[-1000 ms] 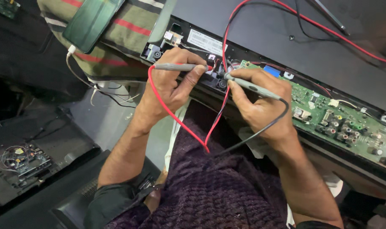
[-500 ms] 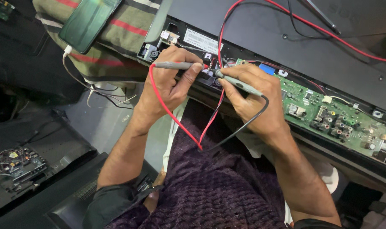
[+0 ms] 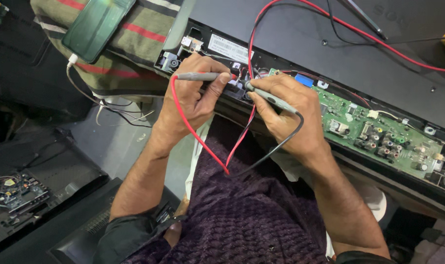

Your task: The person uses a screwdriver to remove screws from the back panel of a Sony television, then removes the panel to expose the internal circuit board. They use a multimeter to test various points on the board with the probes.

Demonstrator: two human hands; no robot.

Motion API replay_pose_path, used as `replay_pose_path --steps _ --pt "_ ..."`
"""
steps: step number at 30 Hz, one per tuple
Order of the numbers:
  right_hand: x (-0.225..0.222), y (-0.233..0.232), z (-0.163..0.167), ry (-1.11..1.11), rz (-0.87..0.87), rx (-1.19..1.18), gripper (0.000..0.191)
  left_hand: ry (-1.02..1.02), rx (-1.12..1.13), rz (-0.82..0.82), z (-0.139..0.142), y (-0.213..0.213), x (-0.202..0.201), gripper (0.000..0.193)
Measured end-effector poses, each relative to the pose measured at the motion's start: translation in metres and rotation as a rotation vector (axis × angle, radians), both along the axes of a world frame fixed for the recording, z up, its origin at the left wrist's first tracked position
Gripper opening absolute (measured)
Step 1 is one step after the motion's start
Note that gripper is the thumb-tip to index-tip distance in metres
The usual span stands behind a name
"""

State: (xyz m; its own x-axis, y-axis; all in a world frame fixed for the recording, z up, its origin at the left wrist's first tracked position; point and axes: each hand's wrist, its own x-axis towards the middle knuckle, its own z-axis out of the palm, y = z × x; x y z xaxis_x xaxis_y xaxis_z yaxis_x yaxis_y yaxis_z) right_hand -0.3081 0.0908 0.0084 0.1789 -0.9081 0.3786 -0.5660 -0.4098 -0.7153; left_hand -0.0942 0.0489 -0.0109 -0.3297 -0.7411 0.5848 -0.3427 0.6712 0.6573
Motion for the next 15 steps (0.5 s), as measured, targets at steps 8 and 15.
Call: replay_pose_path --steps 8,15 --pt "-0.008 -0.004 -0.005 -0.053 0.042 -0.040 0.021 -0.082 0.002 0.033 -0.004 -0.002 -0.004 0.005" --pt "-0.023 -0.004 -0.011 -0.006 0.020 -0.080 0.021 -0.091 0.091 0.021 -0.003 -0.001 -0.018 0.005"
